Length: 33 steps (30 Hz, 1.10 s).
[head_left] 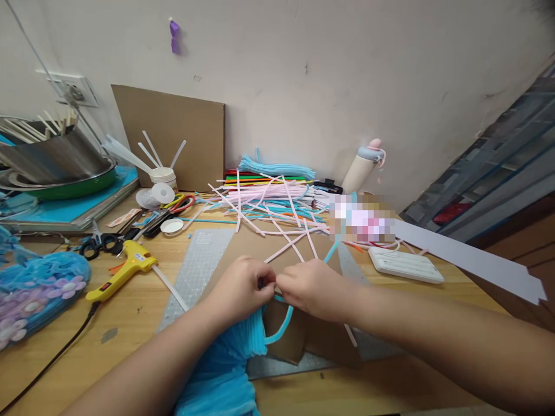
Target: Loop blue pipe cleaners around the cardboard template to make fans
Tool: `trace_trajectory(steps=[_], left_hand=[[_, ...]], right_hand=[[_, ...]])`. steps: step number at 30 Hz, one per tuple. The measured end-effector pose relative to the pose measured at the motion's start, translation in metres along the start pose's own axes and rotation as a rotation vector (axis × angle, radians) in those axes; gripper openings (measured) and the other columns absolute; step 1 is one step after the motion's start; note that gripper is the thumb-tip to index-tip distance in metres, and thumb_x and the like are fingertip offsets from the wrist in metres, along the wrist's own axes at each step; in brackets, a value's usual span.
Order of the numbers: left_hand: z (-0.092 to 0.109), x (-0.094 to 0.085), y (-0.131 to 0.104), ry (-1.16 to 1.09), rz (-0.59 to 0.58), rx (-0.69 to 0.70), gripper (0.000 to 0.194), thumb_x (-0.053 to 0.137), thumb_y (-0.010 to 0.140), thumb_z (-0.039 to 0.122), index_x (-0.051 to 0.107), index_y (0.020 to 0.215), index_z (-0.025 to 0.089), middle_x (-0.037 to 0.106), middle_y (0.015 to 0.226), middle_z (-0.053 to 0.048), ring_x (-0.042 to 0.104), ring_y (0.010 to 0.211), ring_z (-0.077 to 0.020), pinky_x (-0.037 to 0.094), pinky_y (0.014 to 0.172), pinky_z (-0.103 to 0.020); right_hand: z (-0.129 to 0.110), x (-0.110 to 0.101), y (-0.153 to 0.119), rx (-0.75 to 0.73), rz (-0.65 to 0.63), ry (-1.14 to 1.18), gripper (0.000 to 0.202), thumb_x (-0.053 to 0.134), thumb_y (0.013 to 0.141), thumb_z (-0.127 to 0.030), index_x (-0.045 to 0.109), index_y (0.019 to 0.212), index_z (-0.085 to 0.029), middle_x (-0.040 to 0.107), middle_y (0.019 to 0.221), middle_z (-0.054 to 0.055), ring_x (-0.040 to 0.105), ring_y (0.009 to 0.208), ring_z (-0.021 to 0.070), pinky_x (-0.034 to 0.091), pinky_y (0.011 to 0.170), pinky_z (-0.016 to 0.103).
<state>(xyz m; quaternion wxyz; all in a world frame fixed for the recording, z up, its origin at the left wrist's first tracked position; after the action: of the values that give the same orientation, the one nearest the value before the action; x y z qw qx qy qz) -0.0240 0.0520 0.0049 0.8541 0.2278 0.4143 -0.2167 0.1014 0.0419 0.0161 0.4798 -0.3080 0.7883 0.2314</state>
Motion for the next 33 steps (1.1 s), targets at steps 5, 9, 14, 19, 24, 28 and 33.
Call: trace_trajectory(steps=[5, 9, 14, 19, 24, 28, 33], left_hand=[[0.005, -0.002, -0.001, 0.019, 0.002, 0.026, 0.011, 0.053, 0.07, 0.015, 0.062, 0.067, 0.019, 0.062, 0.062, 0.001, 0.054, 0.064, -0.0126, 0.036, 0.067, -0.025], [0.009, -0.003, -0.002, 0.041, -0.013, 0.058, 0.011, 0.053, 0.07, 0.015, 0.062, 0.067, 0.019, 0.062, 0.06, 0.001, 0.054, 0.062, -0.0126, 0.036, 0.069, -0.026], [0.006, 0.001, -0.003, 0.009, -0.021, 0.04, 0.01, 0.052, 0.068, 0.013, 0.061, 0.065, 0.018, 0.061, 0.06, 0.002, 0.053, 0.061, -0.0115, 0.036, 0.066, -0.024], [0.0, 0.005, -0.002, -0.033, -0.043, 0.006, 0.01, 0.052, 0.067, 0.013, 0.061, 0.064, 0.017, 0.061, 0.061, 0.002, 0.052, 0.06, -0.0109, 0.035, 0.06, -0.022], [-0.001, 0.002, -0.001, -0.047, -0.038, -0.005, 0.009, 0.054, 0.069, 0.018, 0.063, 0.067, 0.018, 0.062, 0.063, 0.001, 0.052, 0.063, -0.0116, 0.035, 0.062, -0.023], [0.001, 0.001, -0.001, -0.033, -0.03, 0.022, 0.008, 0.054, 0.07, 0.018, 0.062, 0.068, 0.019, 0.061, 0.064, 0.002, 0.051, 0.065, -0.012, 0.035, 0.067, -0.024], [0.002, 0.003, -0.001, -0.04, -0.04, 0.067, 0.01, 0.053, 0.072, 0.017, 0.06, 0.078, 0.021, 0.062, 0.067, 0.003, 0.052, 0.065, -0.0113, 0.034, 0.075, -0.026]], right_hand=[[0.025, 0.016, -0.004, 0.668, -0.34, 0.836, 0.016, 0.039, 0.075, -0.027, 0.049, 0.068, -0.017, 0.045, 0.049, -0.003, 0.034, 0.035, 0.0065, 0.022, 0.036, 0.02], [0.023, 0.027, -0.002, 0.728, -0.58, 1.306, 0.012, 0.041, 0.073, -0.026, 0.047, 0.07, -0.016, 0.04, 0.054, -0.006, 0.023, 0.033, 0.0022, 0.011, 0.033, 0.017], [0.023, 0.023, 0.0, 0.558, -0.222, 0.756, 0.009, 0.047, 0.067, -0.019, 0.04, 0.061, -0.018, 0.037, 0.05, -0.005, 0.03, 0.04, 0.0053, 0.019, 0.039, 0.019], [0.0, 0.007, -0.009, 0.188, 0.024, 0.131, 0.003, 0.05, 0.071, -0.018, 0.05, 0.069, -0.016, 0.05, 0.064, 0.002, 0.043, 0.059, 0.011, 0.024, 0.049, 0.022], [0.021, 0.019, -0.014, 0.688, -0.385, 0.999, 0.016, 0.04, 0.079, -0.029, 0.049, 0.078, -0.017, 0.042, 0.057, -0.004, 0.03, 0.037, 0.0041, 0.016, 0.035, 0.017], [0.023, 0.029, -0.015, 0.822, -0.616, 1.617, 0.014, 0.037, 0.081, -0.024, 0.048, 0.08, -0.015, 0.039, 0.054, -0.006, 0.026, 0.031, 0.0016, 0.013, 0.029, 0.014], [0.023, 0.035, -0.015, 0.849, -0.532, 1.739, 0.013, 0.039, 0.08, -0.019, 0.046, 0.071, -0.012, 0.042, 0.053, -0.005, 0.031, 0.031, 0.0003, 0.017, 0.028, 0.01]])
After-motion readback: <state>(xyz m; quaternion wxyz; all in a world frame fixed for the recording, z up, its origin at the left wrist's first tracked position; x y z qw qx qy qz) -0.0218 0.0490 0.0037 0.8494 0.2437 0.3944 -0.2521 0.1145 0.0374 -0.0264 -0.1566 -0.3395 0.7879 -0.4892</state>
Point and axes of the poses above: each hand's wrist, its own y-axis towards the middle knuckle, its own x-axis out of the palm, z = x × y, the point moved 4 cm from there along y, towards the middle knuckle
